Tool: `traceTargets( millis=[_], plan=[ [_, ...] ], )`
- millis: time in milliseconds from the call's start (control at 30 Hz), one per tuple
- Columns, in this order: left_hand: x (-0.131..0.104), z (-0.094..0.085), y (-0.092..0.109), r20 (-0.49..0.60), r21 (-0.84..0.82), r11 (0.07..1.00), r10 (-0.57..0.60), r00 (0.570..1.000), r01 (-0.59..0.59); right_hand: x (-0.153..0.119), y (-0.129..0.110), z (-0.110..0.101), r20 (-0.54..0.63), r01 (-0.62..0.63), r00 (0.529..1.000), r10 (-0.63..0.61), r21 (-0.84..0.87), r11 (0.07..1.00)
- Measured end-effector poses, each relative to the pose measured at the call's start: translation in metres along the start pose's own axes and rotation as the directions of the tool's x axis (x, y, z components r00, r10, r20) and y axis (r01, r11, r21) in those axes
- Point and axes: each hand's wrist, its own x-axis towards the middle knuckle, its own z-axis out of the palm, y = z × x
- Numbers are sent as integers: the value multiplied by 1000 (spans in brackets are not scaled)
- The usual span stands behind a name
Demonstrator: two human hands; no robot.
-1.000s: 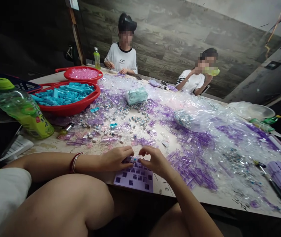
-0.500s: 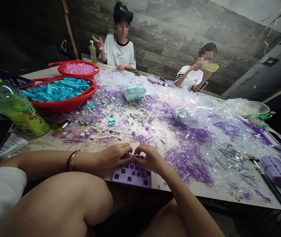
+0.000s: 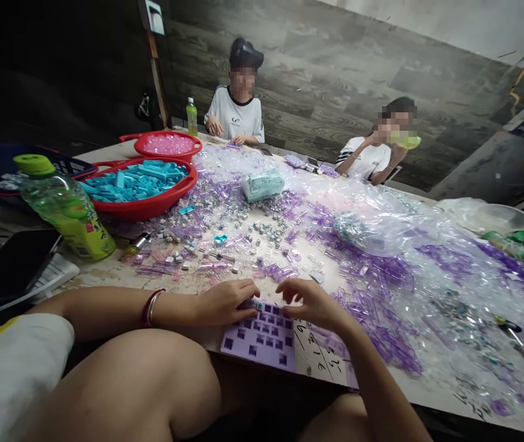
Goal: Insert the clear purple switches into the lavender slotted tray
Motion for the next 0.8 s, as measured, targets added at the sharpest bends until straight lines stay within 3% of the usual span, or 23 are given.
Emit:
traceTargets(
  millis=[67,133,167,200,233,267,300,333,400,500,633,800],
  plan=[
    [0,-1,1,8,5,1000,1,1000,-1,5,15,-25,169,-114,980,110,18,993],
    [0,-2,1,12,3,1000,0,1000,0,12,37,-58,158,-238,958,239,-22,971],
    [0,-2,2,11,2,1000,-3,1000,3,16,49,-75,60,-306,948,311,-90,948],
    [0,-2,2,10,2,1000,-8,1000,8,19,61,-92,-119,-381,924,364,-181,907],
    [0,-3,2,11,3,1000,-13,1000,13,22,71,-107,-339,-477,859,384,-256,841],
    [1,-3,2,16,5,1000,-15,1000,15,25,80,-119,-526,-566,769,363,-296,769],
    [1,-3,3,21,8,1000,-15,1000,15,27,86,-127,-624,-592,722,298,-334,734],
    [1,-3,3,29,14,1000,-13,999,13,30,90,-131,-667,-589,704,242,-360,723],
    [1,-3,3,40,27,1000,-6,999,4,40,92,-126,-631,-512,755,180,-395,763],
    [1,-2,2,41,48,999,3,999,-5,63,89,-97,-523,-436,829,199,-380,816],
    [0,0,1,29,68,998,9,1000,-11,97,92,-61,-462,-433,854,241,-372,821],
    [0,-1,1,38,77,997,10,999,-13,116,100,-48,-459,-390,865,205,-357,849]
  ],
)
